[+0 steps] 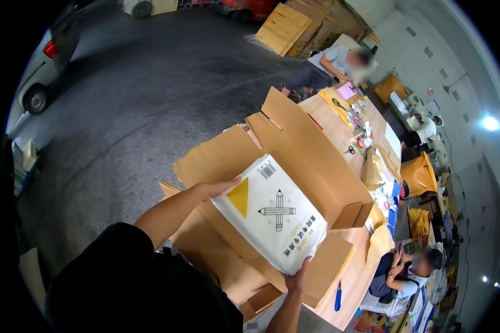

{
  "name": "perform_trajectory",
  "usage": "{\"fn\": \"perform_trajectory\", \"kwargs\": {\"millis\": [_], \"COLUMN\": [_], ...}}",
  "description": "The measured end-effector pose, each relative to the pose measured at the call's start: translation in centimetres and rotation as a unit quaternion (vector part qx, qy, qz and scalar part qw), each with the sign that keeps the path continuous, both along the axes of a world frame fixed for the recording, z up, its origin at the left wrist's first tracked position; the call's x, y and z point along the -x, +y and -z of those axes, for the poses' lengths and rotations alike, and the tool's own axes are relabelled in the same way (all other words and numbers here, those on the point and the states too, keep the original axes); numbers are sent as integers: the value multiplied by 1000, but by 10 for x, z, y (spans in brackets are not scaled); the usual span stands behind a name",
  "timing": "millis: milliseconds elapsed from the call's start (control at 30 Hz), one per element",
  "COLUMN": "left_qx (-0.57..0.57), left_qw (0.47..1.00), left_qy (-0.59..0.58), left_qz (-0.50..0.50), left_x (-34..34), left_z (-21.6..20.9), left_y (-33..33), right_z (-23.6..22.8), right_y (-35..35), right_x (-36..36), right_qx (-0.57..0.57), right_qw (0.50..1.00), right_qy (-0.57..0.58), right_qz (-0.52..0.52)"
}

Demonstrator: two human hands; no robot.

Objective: The person opens a cardboard box with a utility knife, places a stack of white paper inside, folds the flaps, and seals the box with yellow packing tape. The person then cuts the box open again and repeats the process.

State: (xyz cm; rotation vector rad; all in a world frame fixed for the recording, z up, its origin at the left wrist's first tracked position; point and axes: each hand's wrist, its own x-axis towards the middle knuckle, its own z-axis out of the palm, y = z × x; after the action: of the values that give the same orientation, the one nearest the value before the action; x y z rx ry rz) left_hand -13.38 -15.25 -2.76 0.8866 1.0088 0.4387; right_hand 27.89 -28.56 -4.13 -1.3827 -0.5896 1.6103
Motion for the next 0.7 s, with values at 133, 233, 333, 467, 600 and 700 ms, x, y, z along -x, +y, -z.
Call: {"fn": "perform_trajectory", "kwargs": {"millis": [133,233,333,467,600,700], "left_qx": [56,65,62,70,118,90], "left_qw": [998,996,997,997,979,996], "left_qy": [-38,-41,-35,-9,165,-14], "left_qz": [-19,-40,-33,-18,-11,-15], "left_x": [0,5,5,14,18,12], "left_z": [42,53,51,22,36,59], "left_y": [16,19,21,13,29,18], "right_z": [26,40,25,49,33,42], "right_y": [16,22,21,12,20,19], "right_x": [-21,-25,-10,-30,-31,-59], "right_qx": [10,-25,-42,-79,-78,-33], "right_qw": [996,984,989,991,993,992], "right_qy": [81,159,139,99,42,55], "right_qz": [-32,-74,-41,-32,-75,-109]}}
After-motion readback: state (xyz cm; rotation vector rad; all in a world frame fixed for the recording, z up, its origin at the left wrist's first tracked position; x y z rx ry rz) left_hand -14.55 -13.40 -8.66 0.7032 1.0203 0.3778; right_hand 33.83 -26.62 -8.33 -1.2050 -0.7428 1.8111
